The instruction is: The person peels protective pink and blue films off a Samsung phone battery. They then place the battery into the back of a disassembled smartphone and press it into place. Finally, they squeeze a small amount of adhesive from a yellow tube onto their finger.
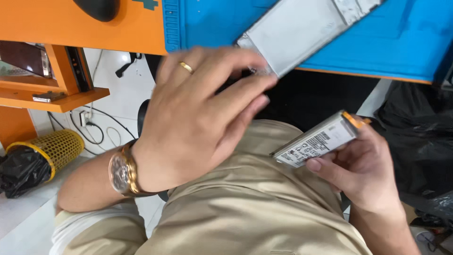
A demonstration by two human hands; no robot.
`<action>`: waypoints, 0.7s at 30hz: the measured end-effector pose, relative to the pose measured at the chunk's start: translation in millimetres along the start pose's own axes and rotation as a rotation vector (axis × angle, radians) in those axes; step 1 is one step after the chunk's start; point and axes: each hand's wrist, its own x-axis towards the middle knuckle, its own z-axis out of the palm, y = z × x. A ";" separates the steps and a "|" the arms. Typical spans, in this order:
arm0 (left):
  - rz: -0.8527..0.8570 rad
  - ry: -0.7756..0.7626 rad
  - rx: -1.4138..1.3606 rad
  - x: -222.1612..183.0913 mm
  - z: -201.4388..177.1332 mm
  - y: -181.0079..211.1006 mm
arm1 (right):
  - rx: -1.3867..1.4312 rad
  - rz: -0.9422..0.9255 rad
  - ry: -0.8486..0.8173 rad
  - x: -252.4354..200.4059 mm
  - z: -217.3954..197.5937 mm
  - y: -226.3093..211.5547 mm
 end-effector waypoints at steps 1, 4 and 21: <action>-0.042 -0.046 -0.292 -3.5 -0.4 -8.8 | -0.030 -0.004 0.058 1.6 0.4 2.4; -0.151 -0.102 -0.716 -0.5 12.8 -11.8 | -0.132 0.032 0.101 10.7 8.5 -10.8; -0.213 -0.300 -0.790 15.8 23.5 -47.8 | -0.584 -0.161 -0.092 46.8 32.9 -76.1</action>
